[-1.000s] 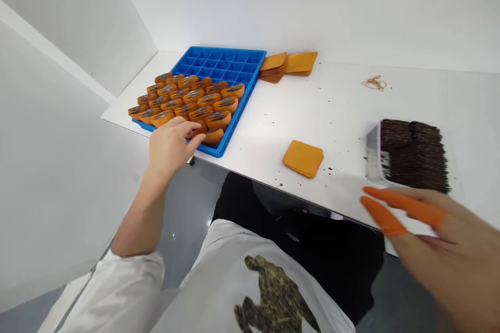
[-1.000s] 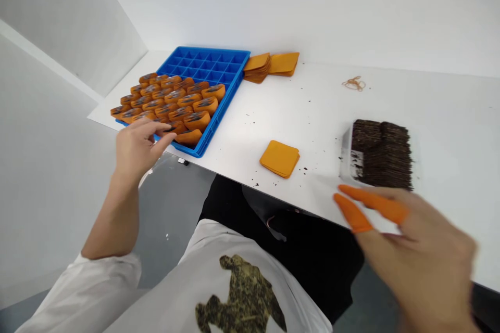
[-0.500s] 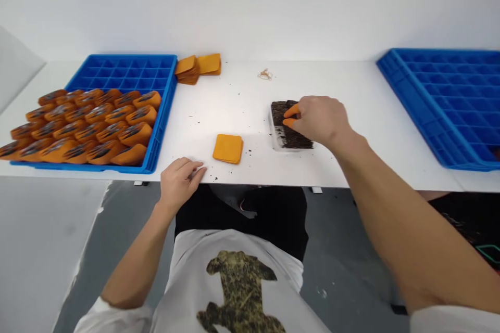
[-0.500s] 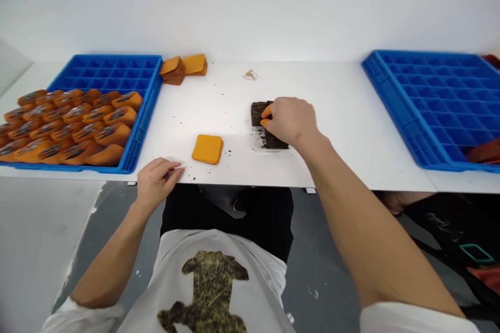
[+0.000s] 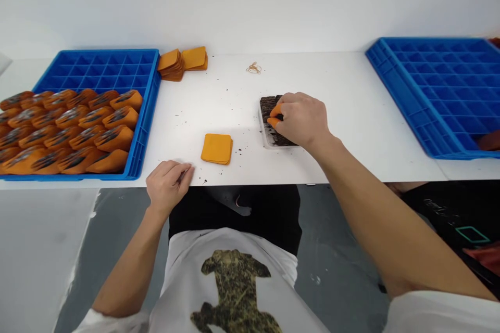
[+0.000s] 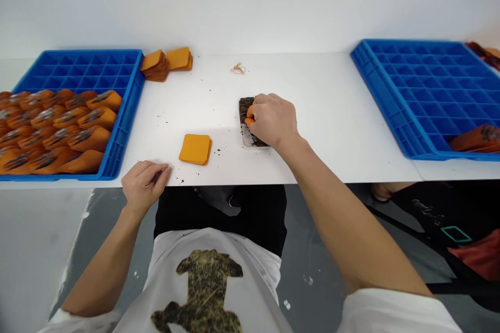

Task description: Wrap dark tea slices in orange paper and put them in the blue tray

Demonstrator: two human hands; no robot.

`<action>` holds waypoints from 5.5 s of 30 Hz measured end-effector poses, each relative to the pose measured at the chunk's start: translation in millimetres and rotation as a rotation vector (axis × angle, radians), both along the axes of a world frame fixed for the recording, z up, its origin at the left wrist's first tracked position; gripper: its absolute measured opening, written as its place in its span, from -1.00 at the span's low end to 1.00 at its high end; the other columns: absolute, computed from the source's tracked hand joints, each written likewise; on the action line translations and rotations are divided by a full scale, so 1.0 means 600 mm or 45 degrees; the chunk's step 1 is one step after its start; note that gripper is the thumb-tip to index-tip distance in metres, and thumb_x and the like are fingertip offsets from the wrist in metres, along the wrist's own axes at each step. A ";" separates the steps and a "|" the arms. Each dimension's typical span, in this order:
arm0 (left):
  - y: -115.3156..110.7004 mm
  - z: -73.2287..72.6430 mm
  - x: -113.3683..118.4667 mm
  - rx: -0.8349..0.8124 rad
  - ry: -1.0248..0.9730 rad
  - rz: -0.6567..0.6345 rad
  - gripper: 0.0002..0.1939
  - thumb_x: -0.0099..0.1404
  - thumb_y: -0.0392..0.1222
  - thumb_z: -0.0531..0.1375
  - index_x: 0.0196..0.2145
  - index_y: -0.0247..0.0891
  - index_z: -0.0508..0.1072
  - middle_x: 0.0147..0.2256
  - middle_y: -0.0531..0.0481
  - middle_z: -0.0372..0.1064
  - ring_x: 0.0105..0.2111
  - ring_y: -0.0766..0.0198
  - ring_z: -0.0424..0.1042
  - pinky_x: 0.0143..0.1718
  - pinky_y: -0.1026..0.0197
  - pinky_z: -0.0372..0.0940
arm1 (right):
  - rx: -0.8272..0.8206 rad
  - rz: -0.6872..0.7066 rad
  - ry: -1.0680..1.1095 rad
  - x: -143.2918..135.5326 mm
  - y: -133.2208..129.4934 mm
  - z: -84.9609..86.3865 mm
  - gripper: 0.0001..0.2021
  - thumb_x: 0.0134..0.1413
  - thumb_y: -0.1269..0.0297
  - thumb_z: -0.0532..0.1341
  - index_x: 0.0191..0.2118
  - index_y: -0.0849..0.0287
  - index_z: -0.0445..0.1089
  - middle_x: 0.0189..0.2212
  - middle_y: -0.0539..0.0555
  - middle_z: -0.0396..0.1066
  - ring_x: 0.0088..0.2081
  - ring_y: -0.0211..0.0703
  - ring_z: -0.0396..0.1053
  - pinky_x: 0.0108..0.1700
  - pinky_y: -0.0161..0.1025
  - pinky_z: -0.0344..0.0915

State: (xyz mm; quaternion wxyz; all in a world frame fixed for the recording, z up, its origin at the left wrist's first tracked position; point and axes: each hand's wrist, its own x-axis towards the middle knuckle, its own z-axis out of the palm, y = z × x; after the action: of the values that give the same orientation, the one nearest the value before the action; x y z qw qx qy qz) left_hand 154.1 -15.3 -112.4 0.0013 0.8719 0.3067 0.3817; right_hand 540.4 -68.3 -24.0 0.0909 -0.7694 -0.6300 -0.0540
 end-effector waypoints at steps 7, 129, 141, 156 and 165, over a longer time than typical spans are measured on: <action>0.000 0.000 -0.001 -0.006 -0.022 -0.039 -0.97 0.44 -0.23 0.40 -0.16 -0.17 0.65 -0.32 0.00 0.62 -0.34 0.19 0.55 -0.29 0.15 0.38 | -0.069 -0.080 -0.027 -0.007 0.003 0.006 -0.75 0.18 0.33 0.24 -0.18 0.04 0.71 -0.15 0.12 0.66 -0.14 0.07 0.44 -0.28 -0.10 0.14; -0.096 0.183 0.022 -0.293 -0.158 -0.628 -0.97 0.49 -0.24 0.38 -0.13 -0.19 0.65 -0.21 -0.07 0.64 -0.24 0.22 0.59 -0.20 0.19 0.46 | 0.650 0.603 0.290 -0.256 -0.210 0.063 -0.77 0.36 0.50 0.27 -0.32 0.16 0.62 -0.32 0.10 0.58 -0.35 -0.11 0.45 -0.35 -0.12 0.34; 0.001 0.257 -0.165 -0.233 0.271 0.269 -0.85 0.50 -0.22 0.31 -0.27 -0.20 0.64 -0.25 -0.04 0.58 -0.29 0.19 0.49 -0.28 0.13 0.32 | 0.731 0.572 0.375 -0.277 -0.194 0.029 -0.91 0.44 0.33 0.34 -0.13 0.18 0.62 -0.19 0.14 0.62 -0.26 -0.05 0.57 -0.29 -0.06 0.50; 0.054 0.195 -0.182 -0.230 0.576 0.658 -0.69 0.52 -0.08 0.18 -0.03 -0.17 0.72 -0.03 -0.22 0.64 0.01 -0.13 0.56 -0.01 -0.07 0.43 | 0.732 0.517 0.403 -0.261 -0.205 0.020 -0.94 0.43 0.32 0.35 -0.08 0.07 0.61 -0.20 0.08 0.59 -0.24 -0.07 0.54 -0.27 -0.09 0.46; 0.016 0.132 -0.190 -0.017 0.363 0.383 -0.22 0.52 0.17 0.26 0.54 -0.14 0.25 0.52 -0.26 0.24 0.65 -0.38 -0.26 0.58 -0.53 -0.29 | 0.462 -0.206 0.466 -0.080 -0.170 0.014 -0.80 0.33 0.16 0.36 -0.15 0.08 0.74 -0.28 0.11 0.64 -0.32 -0.06 0.49 -0.24 -0.06 0.37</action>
State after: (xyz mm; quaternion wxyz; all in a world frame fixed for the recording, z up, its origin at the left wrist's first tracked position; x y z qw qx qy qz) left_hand 40.1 -5.8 -33.1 -0.0935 0.8615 0.4329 0.2483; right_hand 492.3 -170.3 -15.8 0.3349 -0.7854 -0.5195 -0.0332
